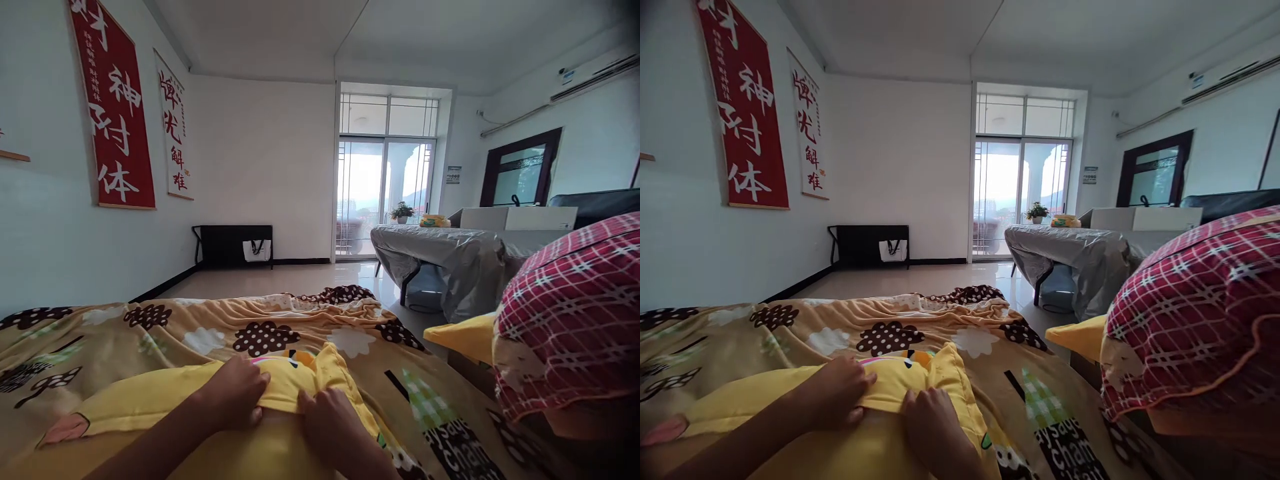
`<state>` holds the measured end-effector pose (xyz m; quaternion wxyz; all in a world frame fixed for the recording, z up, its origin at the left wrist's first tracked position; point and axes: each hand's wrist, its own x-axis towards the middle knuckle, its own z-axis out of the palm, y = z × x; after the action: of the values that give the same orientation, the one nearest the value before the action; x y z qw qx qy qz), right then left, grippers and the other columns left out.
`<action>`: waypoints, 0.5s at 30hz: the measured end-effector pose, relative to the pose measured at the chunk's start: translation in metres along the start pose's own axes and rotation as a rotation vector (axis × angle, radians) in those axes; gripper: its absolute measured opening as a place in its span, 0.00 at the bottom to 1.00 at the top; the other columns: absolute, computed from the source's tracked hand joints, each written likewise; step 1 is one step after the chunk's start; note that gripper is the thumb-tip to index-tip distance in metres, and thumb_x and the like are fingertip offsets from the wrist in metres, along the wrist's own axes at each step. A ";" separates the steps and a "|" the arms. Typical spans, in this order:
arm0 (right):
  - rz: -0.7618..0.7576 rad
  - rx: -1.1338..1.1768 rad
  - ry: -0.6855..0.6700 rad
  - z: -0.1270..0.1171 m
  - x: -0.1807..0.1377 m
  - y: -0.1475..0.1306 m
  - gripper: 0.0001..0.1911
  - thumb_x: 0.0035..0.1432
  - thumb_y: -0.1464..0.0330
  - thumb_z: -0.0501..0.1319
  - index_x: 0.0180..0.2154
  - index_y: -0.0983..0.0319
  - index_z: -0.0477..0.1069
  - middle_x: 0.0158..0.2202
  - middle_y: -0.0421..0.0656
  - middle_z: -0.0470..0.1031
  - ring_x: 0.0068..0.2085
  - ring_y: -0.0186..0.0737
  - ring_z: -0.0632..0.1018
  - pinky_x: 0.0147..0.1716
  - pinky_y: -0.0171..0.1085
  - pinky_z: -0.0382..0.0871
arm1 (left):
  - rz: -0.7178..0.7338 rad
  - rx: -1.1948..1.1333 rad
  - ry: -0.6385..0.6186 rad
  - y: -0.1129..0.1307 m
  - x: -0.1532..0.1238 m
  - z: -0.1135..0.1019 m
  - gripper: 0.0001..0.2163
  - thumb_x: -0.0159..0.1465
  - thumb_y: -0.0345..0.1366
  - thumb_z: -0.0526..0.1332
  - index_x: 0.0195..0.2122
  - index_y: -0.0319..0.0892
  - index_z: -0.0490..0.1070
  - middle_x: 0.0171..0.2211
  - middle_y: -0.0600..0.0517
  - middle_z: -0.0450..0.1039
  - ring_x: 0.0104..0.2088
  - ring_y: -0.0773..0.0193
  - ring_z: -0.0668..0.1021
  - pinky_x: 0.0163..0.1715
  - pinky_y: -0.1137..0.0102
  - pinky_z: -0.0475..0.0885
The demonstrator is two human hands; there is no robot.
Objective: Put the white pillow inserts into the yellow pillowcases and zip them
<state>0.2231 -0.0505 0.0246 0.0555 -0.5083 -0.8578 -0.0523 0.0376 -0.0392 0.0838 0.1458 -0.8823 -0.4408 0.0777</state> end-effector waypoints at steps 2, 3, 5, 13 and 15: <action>0.033 0.003 0.013 -0.001 0.001 0.002 0.17 0.53 0.78 0.51 0.41 0.66 0.75 0.34 0.52 0.80 0.35 0.49 0.80 0.30 0.39 0.63 | 0.103 0.002 0.018 0.011 0.020 -0.005 0.11 0.56 0.35 0.58 0.36 0.37 0.75 0.33 0.39 0.77 0.36 0.45 0.79 0.40 0.53 0.73; 0.064 0.006 0.020 -0.001 0.002 0.004 0.17 0.54 0.77 0.51 0.40 0.65 0.75 0.35 0.52 0.80 0.36 0.49 0.80 0.31 0.39 0.63 | 0.129 -0.007 0.016 0.015 0.029 -0.003 0.10 0.56 0.32 0.58 0.37 0.37 0.75 0.34 0.39 0.77 0.37 0.47 0.79 0.40 0.55 0.73; 0.139 0.027 0.039 0.000 0.003 0.007 0.16 0.56 0.75 0.51 0.40 0.63 0.76 0.36 0.51 0.80 0.38 0.49 0.79 0.33 0.39 0.63 | 0.117 -0.030 0.017 0.022 0.041 0.006 0.10 0.55 0.28 0.57 0.37 0.37 0.75 0.34 0.40 0.77 0.37 0.48 0.80 0.39 0.57 0.74; 0.248 0.353 0.131 0.014 0.020 0.031 0.13 0.59 0.59 0.58 0.41 0.59 0.75 0.36 0.45 0.80 0.41 0.45 0.78 0.35 0.37 0.62 | -0.128 -0.211 0.118 0.034 0.038 0.045 0.17 0.60 0.25 0.47 0.45 0.38 0.71 0.32 0.41 0.77 0.34 0.49 0.80 0.33 0.57 0.73; 0.266 0.396 0.102 0.014 0.021 0.035 0.15 0.55 0.56 0.62 0.40 0.58 0.75 0.35 0.44 0.80 0.40 0.45 0.78 0.34 0.36 0.61 | -0.137 -0.245 0.143 0.037 0.034 0.045 0.15 0.61 0.27 0.48 0.43 0.39 0.70 0.31 0.42 0.77 0.33 0.49 0.79 0.33 0.57 0.73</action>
<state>0.2430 -0.0133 0.0147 0.2039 -0.5925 -0.7730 0.0992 0.0737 -0.0244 0.0290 0.0732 -0.8645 -0.4948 -0.0496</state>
